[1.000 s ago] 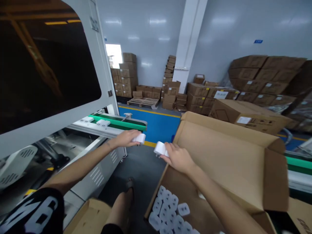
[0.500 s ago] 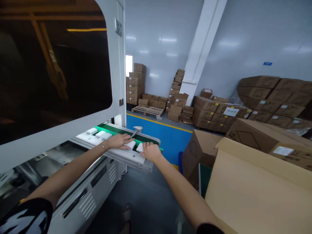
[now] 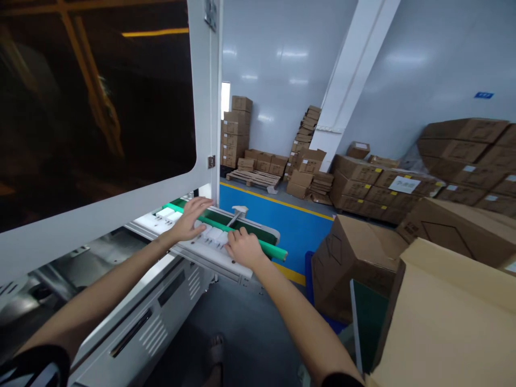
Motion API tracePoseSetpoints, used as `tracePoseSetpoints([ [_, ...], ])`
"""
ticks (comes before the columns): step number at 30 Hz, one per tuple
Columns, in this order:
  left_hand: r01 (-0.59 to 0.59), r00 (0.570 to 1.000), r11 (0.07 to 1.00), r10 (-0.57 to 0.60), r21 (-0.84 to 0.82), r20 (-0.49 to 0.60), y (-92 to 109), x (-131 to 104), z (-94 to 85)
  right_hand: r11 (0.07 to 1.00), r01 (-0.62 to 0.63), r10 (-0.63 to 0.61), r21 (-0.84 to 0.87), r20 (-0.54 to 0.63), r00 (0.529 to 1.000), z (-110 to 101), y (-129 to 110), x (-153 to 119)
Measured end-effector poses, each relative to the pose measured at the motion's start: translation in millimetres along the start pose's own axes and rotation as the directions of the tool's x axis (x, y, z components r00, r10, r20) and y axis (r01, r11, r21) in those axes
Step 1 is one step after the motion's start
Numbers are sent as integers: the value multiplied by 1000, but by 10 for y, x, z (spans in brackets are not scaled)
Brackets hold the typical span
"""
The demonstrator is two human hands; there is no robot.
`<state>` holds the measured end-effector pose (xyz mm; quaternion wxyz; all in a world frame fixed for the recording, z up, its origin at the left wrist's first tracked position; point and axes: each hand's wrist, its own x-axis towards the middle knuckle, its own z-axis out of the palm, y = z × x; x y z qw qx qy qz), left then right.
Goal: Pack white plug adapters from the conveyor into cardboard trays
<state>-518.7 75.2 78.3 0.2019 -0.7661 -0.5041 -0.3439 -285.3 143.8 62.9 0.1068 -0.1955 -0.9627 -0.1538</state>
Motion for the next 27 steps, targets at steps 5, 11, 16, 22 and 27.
tracePoseSetpoints([
  [5, 79, 901, 993, -109, -89, -419, 356, -297, -246, 983, 78, -53, 168, -147, 988, 77, -18, 223],
  [11, 183, 674, 894, -417, -409, -610, 952, -1065, -216, 883, -257, 325, 392, -116, 939, -229, 27, 81],
  [16, 397, 614, 635, -720, -662, -323, 1814, -1987, -57, 837, -466, 381, 286, 305, 873, -510, -95, -193],
  [22, 532, 762, 630, -648, -566, -5, 2752, -2294, -87, 812, -490, 400, 316, 308, 863, -1159, -114, -775],
  [27, 401, 910, 723, -242, -562, 337, 3370, -1512, -185, 828, -339, 340, 447, 82, 937, -2092, 151, -2721],
])
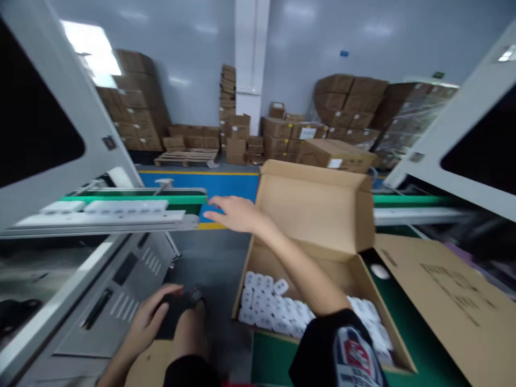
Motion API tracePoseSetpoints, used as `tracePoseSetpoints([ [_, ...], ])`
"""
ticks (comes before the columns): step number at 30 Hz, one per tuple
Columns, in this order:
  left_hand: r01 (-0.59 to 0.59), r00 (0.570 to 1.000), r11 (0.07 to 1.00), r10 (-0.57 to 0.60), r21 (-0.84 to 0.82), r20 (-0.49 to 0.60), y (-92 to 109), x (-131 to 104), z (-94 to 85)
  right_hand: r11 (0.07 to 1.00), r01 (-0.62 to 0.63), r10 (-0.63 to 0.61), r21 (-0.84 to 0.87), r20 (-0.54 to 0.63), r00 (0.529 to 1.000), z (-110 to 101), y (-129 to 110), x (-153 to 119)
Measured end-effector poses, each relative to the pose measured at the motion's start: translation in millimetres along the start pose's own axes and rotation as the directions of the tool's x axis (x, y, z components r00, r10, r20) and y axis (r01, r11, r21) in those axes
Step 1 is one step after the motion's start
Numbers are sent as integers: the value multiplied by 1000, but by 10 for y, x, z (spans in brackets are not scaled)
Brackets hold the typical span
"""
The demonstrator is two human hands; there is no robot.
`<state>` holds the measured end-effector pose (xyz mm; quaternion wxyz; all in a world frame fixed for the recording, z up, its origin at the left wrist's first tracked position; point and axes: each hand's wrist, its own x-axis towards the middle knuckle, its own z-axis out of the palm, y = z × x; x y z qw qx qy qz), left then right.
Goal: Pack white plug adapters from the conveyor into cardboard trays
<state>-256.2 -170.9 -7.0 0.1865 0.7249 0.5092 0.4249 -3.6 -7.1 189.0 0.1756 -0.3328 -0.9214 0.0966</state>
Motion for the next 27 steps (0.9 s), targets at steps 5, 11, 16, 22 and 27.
tracePoseSetpoints([
  [5, -249, 908, 958, 180, 142, 378, 933, 781, 683, 854, -514, 521, -81, 155, 840, -158, 552, -2068],
  [11, -484, 740, 745, 67, 460, 669, 1604, 1298, 1913, 559, -701, 822, -442, 183, 540, 432, 819, -2887],
  [16, -527, 709, 691, 37, 495, 704, 1671, 1469, 2310, 550, -693, 804, -467, 70, 591, 455, 861, -2889],
  [22, -491, 774, 679, 51, 546, 632, 1575, 1620, 2512, 614, -626, 726, -480, 34, 687, 522, 1163, -2839],
  [27, -482, 765, 744, 98, 464, 637, 1517, 1833, 2619, 683, -637, 710, -359, 119, 694, 428, 1373, -2945],
])
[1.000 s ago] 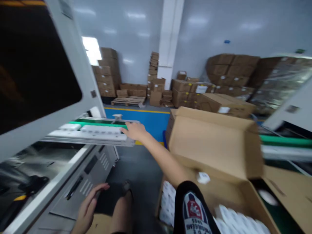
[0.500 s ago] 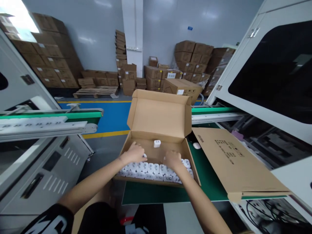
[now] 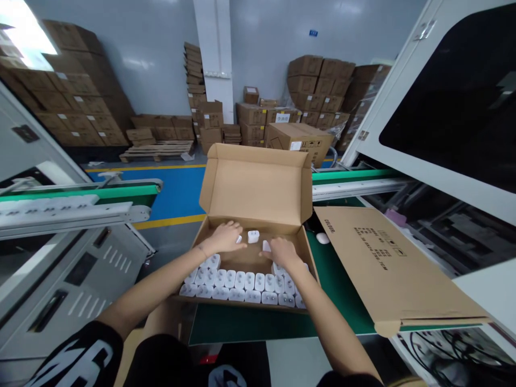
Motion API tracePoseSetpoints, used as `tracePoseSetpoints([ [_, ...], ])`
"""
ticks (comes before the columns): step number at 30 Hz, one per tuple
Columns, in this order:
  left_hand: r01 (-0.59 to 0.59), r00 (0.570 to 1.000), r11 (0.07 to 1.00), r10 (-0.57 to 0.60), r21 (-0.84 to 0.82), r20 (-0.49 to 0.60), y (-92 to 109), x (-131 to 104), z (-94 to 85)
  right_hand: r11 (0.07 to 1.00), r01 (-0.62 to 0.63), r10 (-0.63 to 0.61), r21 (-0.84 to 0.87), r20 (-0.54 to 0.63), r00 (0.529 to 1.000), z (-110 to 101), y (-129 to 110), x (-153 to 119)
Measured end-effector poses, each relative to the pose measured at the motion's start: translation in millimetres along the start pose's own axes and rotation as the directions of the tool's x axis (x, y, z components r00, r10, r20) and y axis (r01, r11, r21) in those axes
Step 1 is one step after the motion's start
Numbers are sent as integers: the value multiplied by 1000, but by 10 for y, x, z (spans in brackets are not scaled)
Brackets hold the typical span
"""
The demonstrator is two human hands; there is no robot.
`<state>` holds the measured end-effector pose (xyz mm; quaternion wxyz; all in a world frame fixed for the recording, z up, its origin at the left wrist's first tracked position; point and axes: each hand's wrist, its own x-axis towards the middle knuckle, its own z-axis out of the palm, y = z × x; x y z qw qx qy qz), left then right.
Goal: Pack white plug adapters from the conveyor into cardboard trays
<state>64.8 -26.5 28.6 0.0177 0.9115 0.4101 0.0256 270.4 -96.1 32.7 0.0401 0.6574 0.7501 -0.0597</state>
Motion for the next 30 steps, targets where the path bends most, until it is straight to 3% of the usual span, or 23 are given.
tracePoseSetpoints([
  [3, -33, 999, 997, 30, -76, -38, -6, 222, -21, 993, -59, 57, 99, 28, 998, -76, 146, 56],
  [6, -63, 996, 989, 70, -136, 50, 37, 454, 50, 989, -84, 78, 121, 53, 996, -84, 215, 143],
  [9, 9, 995, 984, 8, -175, 96, 76, 563, 168, 985, -94, 84, 142, 76, 994, -21, 244, 211],
  [14, 142, 990, 976, -137, -164, 39, 148, 416, 224, 981, -95, 79, 167, 100, 992, 87, 286, 271],
  [20, 14, 999, 999, -16, -32, -50, 252, 258, 208, 977, -71, 46, 200, 128, 991, 158, 264, 216],
  [22, -39, 999, 999, 38, -8, -13, 195, 253, 194, 976, -92, 67, 199, 126, 990, 170, 246, 193],
  [27, -115, 965, 985, 143, -132, 221, -173, 226, 55, 967, -73, 55, 244, 80, 995, 186, 198, 203],
  [30, -178, 944, 977, 203, -115, 262, -347, 180, 39, 962, -48, 36, 267, 50, 998, 208, 154, 223],
])
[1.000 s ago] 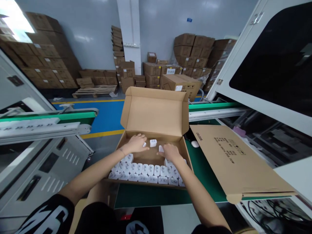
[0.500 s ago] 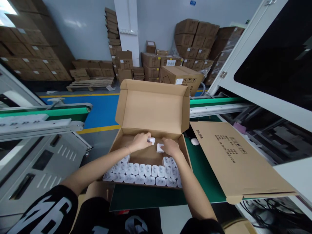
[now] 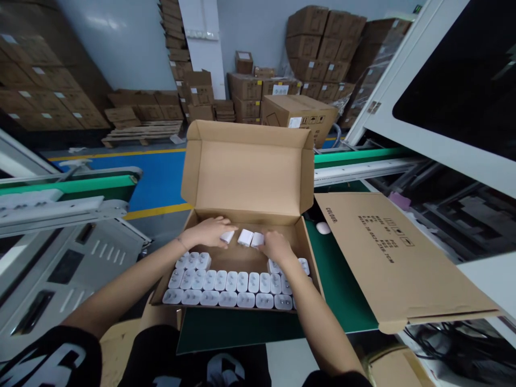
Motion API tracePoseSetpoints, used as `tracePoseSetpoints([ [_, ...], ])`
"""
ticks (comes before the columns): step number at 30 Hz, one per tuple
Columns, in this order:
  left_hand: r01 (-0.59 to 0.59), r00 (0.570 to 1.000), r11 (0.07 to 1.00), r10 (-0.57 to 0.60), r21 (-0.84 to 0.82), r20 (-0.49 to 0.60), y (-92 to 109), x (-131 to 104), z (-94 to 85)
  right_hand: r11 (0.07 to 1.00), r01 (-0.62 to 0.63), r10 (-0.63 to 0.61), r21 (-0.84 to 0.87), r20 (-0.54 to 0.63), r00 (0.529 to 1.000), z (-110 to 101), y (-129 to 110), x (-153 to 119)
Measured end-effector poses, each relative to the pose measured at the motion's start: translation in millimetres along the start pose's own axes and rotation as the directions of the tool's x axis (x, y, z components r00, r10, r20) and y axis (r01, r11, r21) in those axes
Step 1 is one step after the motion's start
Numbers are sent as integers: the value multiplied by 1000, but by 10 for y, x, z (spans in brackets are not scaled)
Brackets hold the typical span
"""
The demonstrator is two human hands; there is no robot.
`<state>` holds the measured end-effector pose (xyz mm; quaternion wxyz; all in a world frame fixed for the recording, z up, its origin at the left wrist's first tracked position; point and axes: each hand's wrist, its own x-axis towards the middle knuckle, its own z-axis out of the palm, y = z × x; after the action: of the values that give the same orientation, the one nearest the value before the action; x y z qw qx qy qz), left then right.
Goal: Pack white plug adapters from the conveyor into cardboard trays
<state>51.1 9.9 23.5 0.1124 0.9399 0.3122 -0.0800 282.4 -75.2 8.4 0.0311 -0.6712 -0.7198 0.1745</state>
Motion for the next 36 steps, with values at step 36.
tracePoseSetpoints([
  [36, 252, 968, 960, -250, 125, -31, 404, -762, 59, 975, -26, -16, -223, -183, 983, -177, 15, -576],
])
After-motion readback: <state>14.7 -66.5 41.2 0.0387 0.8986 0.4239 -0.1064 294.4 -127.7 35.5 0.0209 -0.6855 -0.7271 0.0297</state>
